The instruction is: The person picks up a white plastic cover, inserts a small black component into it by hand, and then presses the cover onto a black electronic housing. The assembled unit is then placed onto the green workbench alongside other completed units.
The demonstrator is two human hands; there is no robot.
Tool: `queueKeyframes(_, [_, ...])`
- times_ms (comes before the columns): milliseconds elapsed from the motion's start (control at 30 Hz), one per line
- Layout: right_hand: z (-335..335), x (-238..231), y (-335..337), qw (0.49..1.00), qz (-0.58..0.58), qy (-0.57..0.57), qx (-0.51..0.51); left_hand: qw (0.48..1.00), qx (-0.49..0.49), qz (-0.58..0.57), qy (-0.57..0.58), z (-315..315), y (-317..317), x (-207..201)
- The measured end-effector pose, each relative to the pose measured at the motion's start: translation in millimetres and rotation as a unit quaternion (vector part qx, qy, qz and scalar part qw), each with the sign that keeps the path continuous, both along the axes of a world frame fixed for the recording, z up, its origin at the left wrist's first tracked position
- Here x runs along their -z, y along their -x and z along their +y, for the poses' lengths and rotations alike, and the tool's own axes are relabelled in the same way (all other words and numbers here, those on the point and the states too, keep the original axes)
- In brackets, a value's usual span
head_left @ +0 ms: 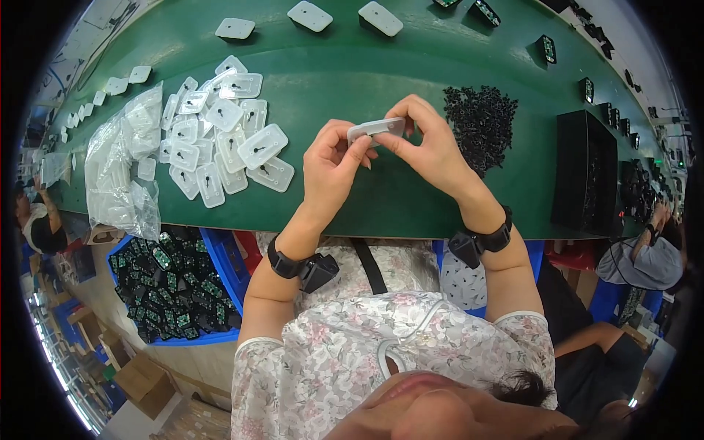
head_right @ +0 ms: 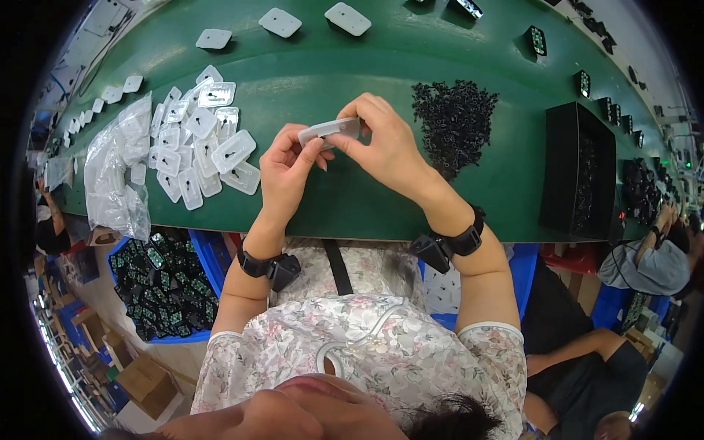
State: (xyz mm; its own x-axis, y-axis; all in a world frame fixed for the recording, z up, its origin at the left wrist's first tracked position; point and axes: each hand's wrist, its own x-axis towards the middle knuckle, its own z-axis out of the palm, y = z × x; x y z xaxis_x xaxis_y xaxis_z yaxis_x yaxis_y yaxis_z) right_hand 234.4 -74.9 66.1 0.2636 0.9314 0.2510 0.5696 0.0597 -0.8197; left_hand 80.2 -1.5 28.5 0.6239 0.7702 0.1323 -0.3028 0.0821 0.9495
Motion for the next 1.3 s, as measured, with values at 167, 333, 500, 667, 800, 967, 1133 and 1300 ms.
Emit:
queueKeyframes(167, [-1,-5,-1,0.993,0.044,0.107,-0.024,0.999,0.031,0.035,0.005,0,3,4])
queueKeyframes(333, [3,2,-5,0.983,0.148,0.111,0.013,0.998,0.042,0.024,0.048,6,0,-1])
queueKeyframes(500, [19,-11,-19,0.98,0.144,0.127,-0.055,0.996,-0.047,0.079,0.018,18,9,1])
queueKeyframes(667, [98,-12,-146,0.89,-0.422,-0.04,0.169,0.962,-0.085,0.239,-0.101,17,8,-2])
queueKeyframes(800, [144,18,-222,0.794,-0.574,0.053,0.19,0.9,-0.119,0.255,-0.334,17,5,9])
queueKeyframes(967, [169,30,-257,0.84,-0.518,0.061,0.15,0.882,-0.093,0.355,-0.295,-1,4,-14])
queueKeyframes(1133, [162,11,-224,0.908,-0.375,0.015,0.189,0.758,-0.121,0.442,-0.464,-14,3,-12])
queueKeyframes(1300, [96,-11,-164,0.997,0.002,0.072,-0.037,0.756,-0.132,0.439,-0.468,-16,6,-10])
